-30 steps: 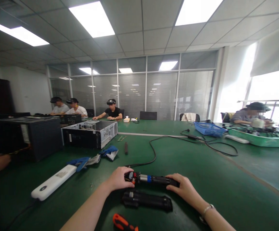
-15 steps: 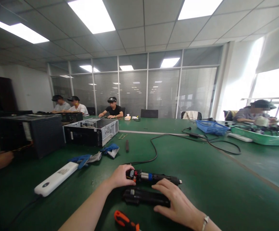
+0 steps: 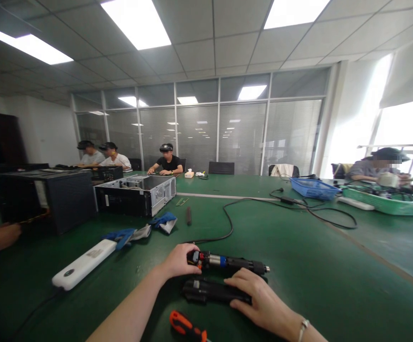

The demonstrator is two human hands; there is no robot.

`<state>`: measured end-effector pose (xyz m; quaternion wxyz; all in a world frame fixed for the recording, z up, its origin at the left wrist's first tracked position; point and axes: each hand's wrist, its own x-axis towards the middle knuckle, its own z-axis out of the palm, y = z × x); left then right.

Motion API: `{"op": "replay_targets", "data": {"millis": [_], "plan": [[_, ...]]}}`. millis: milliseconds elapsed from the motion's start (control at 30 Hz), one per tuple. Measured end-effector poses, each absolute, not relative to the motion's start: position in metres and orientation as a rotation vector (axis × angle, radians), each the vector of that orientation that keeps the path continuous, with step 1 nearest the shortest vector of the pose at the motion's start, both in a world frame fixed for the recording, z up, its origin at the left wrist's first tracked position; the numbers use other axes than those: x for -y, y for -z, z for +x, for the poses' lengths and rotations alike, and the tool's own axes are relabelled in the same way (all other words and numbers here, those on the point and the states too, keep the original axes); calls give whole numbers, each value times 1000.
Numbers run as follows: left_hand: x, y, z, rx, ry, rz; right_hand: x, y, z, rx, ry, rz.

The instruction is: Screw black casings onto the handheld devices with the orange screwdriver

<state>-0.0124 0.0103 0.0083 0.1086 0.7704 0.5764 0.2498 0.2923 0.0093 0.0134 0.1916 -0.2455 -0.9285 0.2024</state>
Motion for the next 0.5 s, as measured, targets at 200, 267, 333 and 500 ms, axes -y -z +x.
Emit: {"op": "replay_targets", "data": {"millis": [200, 267, 333, 500], "plan": [[-9, -12, -12, -1676, -722, 2227, -11, -7, 291, 2553, -540, -656], [-10, -12, -13, -1646, -727, 2213, -15, -5, 292, 2508, -503, -680], [-12, -12, -14, -1591, -751, 2178, -22, -2, 293, 2459, -451, -713], [-14, -13, -19, -1413, -818, 2043, -40, 2, 296, 2299, -324, -770]]}}
